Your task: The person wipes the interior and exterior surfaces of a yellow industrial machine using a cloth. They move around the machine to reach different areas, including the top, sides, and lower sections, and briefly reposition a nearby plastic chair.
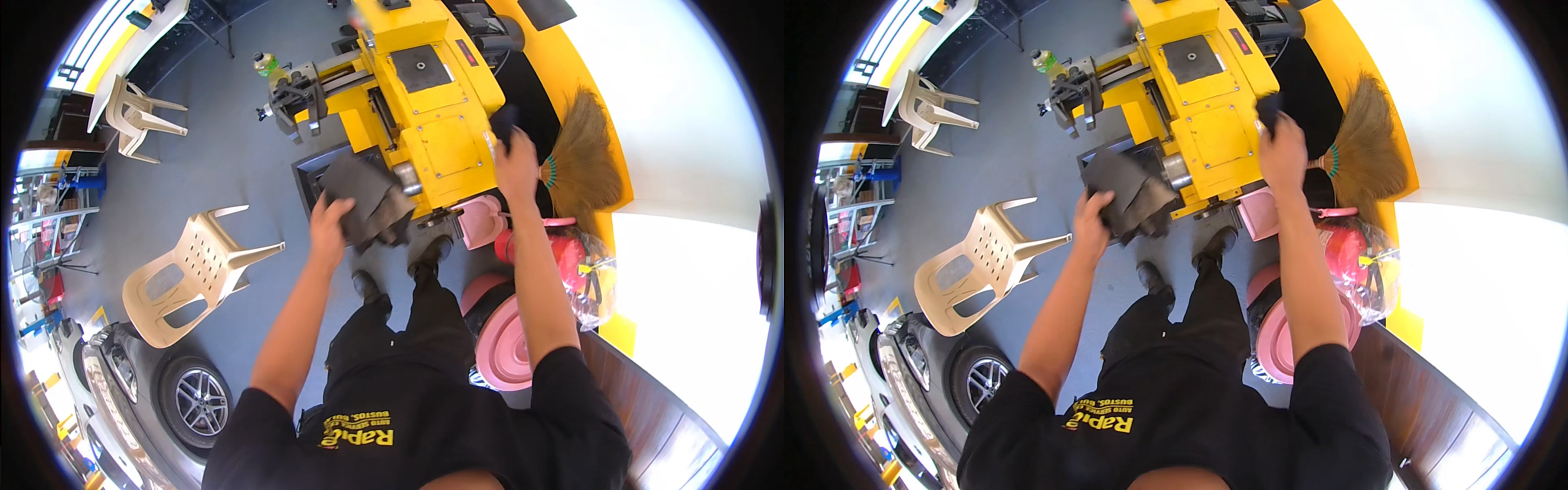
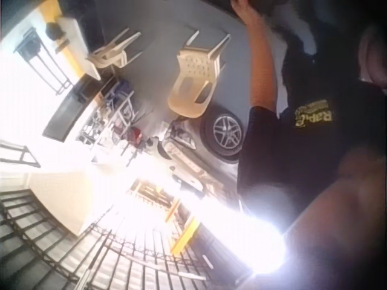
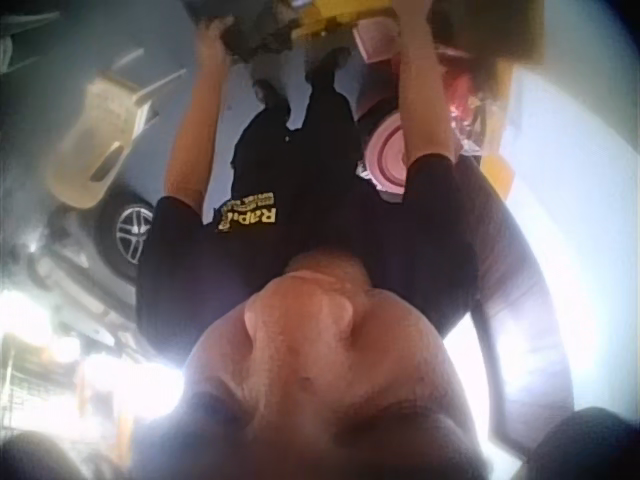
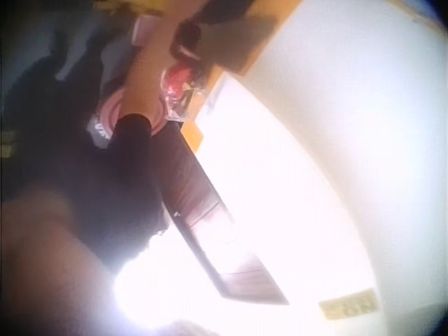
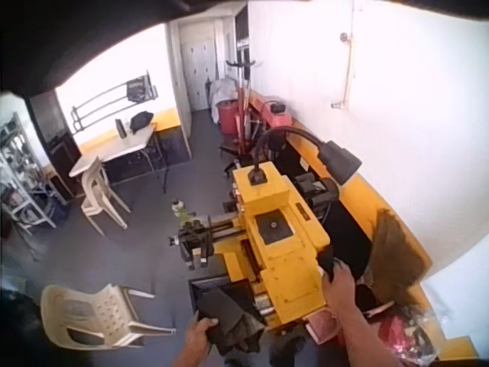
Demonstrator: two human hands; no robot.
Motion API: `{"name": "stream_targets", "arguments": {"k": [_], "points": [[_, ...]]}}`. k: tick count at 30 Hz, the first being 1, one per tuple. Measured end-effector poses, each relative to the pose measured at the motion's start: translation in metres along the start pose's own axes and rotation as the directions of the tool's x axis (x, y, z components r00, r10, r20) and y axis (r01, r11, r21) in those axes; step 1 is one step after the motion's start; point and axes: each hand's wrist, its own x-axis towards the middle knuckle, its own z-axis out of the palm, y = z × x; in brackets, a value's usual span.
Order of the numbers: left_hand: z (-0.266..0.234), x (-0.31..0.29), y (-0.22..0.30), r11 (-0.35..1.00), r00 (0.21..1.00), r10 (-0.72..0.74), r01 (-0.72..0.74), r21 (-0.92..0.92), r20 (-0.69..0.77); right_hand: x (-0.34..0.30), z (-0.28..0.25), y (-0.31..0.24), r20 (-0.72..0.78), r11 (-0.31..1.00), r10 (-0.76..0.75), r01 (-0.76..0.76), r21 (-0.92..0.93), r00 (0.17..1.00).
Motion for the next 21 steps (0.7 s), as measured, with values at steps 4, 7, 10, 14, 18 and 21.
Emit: {"name": "stream_targets", "arguments": {"k": [4, 7, 10, 14, 18, 21], "points": [[-0.101, -0.094, 0.013, 0.997, 0.993, -0.056, 0.050, -0.061, -0.105, -0.018, 0.083, 0.008, 0.114, 0.971, 0.044, -0.015, -0.240, 0.992], [-0.189, -0.170, 0.023, 0.996, 0.976, -0.060, 0.045, -0.077, -0.209, -0.045, 0.115, -0.050, 0.106, 0.947, 0.106, -0.068, -0.314, 0.989], [-0.237, -0.228, 0.029, 0.983, 0.952, -0.054, -0.004, -0.186, -0.303, -0.067, 0.130, -0.080, 0.230, 0.986, -0.103, 0.130, -0.104, 0.968], [-0.260, -0.251, 0.024, 0.955, 0.935, -0.044, -0.064, -0.290, -0.352, -0.089, 0.098, -0.050, 0.382, 0.972, -0.159, 0.212, -0.100, 0.910], [-0.266, -0.243, 0.028, 0.964, 0.918, -0.016, -0.092, -0.251, -0.395, -0.111, 0.076, -0.041, 0.421, 0.965, -0.164, 0.233, -0.117, 0.892], [-0.253, -0.232, 0.039, 0.969, 0.940, 0.009, -0.092, -0.228, -0.342, -0.096, 0.086, -0.020, 0.353, 0.953, -0.114, 0.203, -0.226, 0.929]]}}
